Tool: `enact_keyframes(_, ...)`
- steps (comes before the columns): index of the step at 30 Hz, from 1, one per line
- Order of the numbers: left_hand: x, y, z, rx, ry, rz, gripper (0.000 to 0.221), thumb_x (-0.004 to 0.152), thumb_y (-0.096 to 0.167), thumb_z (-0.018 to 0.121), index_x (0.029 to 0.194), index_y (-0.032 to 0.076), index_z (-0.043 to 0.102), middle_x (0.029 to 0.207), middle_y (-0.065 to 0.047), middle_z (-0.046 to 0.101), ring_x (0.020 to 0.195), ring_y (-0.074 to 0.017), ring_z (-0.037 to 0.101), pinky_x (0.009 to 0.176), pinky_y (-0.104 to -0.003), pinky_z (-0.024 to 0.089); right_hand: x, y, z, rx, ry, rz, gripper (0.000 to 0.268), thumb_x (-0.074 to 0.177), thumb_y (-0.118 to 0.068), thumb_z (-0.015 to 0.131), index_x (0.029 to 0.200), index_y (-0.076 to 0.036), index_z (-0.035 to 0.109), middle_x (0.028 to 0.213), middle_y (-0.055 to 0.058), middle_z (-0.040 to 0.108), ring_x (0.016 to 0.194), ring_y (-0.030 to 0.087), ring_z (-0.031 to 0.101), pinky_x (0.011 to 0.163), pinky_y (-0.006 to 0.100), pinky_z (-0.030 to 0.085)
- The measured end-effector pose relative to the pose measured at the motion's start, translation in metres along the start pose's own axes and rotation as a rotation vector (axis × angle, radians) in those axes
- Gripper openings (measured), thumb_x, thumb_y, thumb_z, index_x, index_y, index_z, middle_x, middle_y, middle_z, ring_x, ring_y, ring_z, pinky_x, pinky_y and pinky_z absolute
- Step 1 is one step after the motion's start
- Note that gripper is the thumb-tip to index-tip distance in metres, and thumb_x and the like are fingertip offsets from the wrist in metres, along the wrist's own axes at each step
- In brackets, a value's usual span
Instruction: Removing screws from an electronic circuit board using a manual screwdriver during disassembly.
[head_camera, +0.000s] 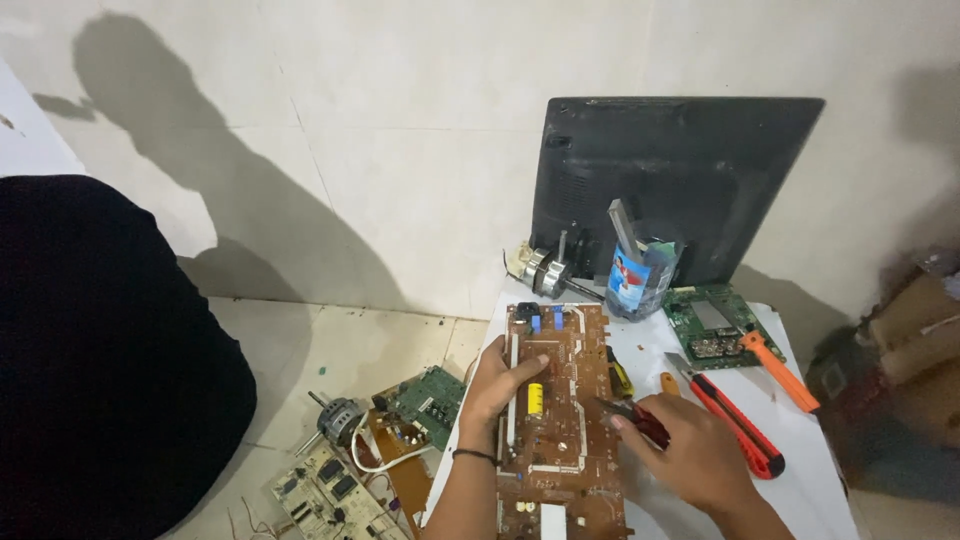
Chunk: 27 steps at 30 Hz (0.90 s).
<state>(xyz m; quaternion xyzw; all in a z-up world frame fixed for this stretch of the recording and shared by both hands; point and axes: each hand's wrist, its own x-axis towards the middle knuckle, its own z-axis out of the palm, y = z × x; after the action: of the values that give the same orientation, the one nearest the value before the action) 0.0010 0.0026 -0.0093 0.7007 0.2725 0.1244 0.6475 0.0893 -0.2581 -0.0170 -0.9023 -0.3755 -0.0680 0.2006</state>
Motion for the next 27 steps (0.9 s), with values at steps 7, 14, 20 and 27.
enact_keyframes(7,0.0,0.0,0.002,0.021,-0.002,0.009,0.117,0.07,0.052,0.08,0.16,0.004,0.023,0.165,-0.015,0.036,0.151,-0.0318,0.038,0.124,-0.046,0.031,-0.002,-0.017,-0.016,0.057,0.03,0.124,0.035,0.09,-0.056,0.063,0.088,-0.021,0.067,0.08,-0.005,0.07,0.074,0.016,0.065,0.065,0.036,0.05)
enact_keyframes(14,-0.007,0.006,0.009,-0.067,0.102,-0.032,0.092,0.084,0.045,0.065,0.159,0.006,0.027,0.164,-0.013,0.037,0.15,-0.0299,0.039,0.123,-0.045,0.031,0.002,-0.053,-0.033,-0.024,-0.27,0.287,0.045,0.096,-0.057,0.048,0.132,-0.03,0.049,0.131,-0.002,0.062,0.111,0.024,0.068,0.081,0.046,0.059)
enact_keyframes(20,0.007,-0.005,0.009,-0.099,0.109,-0.046,0.091,0.088,0.047,0.063,0.16,0.005,0.026,0.166,-0.013,0.033,0.153,-0.0286,0.034,0.125,-0.042,0.027,0.01,-0.087,-0.041,-0.146,-0.48,0.301,0.052,0.098,-0.054,0.048,0.144,-0.032,0.04,0.125,0.0,0.054,0.107,0.021,0.064,0.075,0.043,0.06)
enact_keyframes(27,0.022,-0.022,0.012,-0.102,0.129,0.036,0.081,0.086,0.038,0.061,0.155,0.003,0.036,0.158,-0.014,0.048,0.144,-0.0266,0.048,0.119,-0.039,0.035,0.012,-0.105,-0.014,-0.314,-0.453,0.282,0.062,0.1,-0.049,0.049,0.151,-0.016,0.037,0.134,0.014,0.05,0.12,0.031,0.062,0.089,0.044,0.064)
